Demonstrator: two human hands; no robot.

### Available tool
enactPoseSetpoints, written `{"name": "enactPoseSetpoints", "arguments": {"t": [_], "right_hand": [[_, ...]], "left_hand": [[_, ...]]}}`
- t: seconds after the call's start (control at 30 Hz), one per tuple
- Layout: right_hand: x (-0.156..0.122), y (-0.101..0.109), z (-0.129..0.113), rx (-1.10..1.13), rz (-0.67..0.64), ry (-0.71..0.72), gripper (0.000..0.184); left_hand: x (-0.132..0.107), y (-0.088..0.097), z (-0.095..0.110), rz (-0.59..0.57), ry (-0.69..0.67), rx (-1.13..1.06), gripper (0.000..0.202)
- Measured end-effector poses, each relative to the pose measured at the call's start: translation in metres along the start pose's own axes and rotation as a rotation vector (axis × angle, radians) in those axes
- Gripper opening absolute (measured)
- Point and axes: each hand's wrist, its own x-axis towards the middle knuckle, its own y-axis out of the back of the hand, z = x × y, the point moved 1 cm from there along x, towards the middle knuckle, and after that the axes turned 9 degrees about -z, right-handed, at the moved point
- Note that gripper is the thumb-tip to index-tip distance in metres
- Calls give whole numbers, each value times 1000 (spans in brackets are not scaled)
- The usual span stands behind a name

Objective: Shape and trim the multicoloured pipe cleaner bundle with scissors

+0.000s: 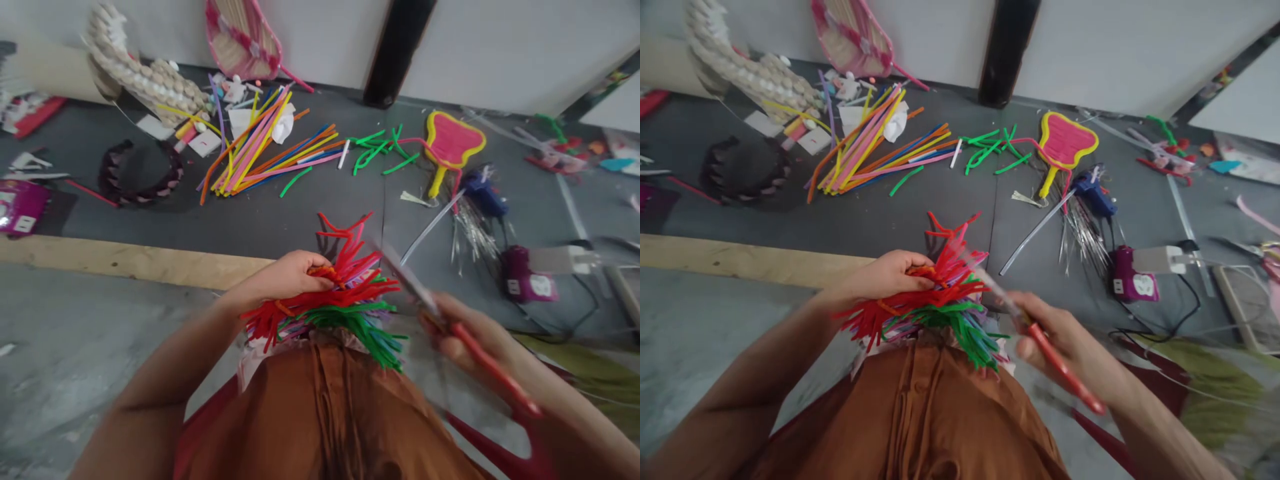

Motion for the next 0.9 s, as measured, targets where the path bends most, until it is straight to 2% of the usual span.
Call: {"name": "enactPoseSetpoints", "arguments": {"t": [0.1, 0.23, 0.4, 0.5, 0.7, 0.9], "right_hand": [[-3, -4, -10, -206, -145, -86, 51], [-3, -10, -4, -315, -140, -202, 50], [0, -17, 8, -441, -96, -219, 55], [7, -22, 10, -464, -102, -193, 55], [18, -20, 8, -449, -101, -135, 48], [19, -14, -1, -372, -240, -136, 53]], "left_hand": [[0, 0, -4, -6, -10, -113, 30], [-2, 0, -9, -12, -31, -116, 31], [-7, 2, -8, -36, -24, -65, 39], [-9, 3, -5, -64, -36, -18, 43], [-11, -2, -2, -19, -4, 4, 37], [-12, -7, -5, -31, -34, -53, 36]]}}
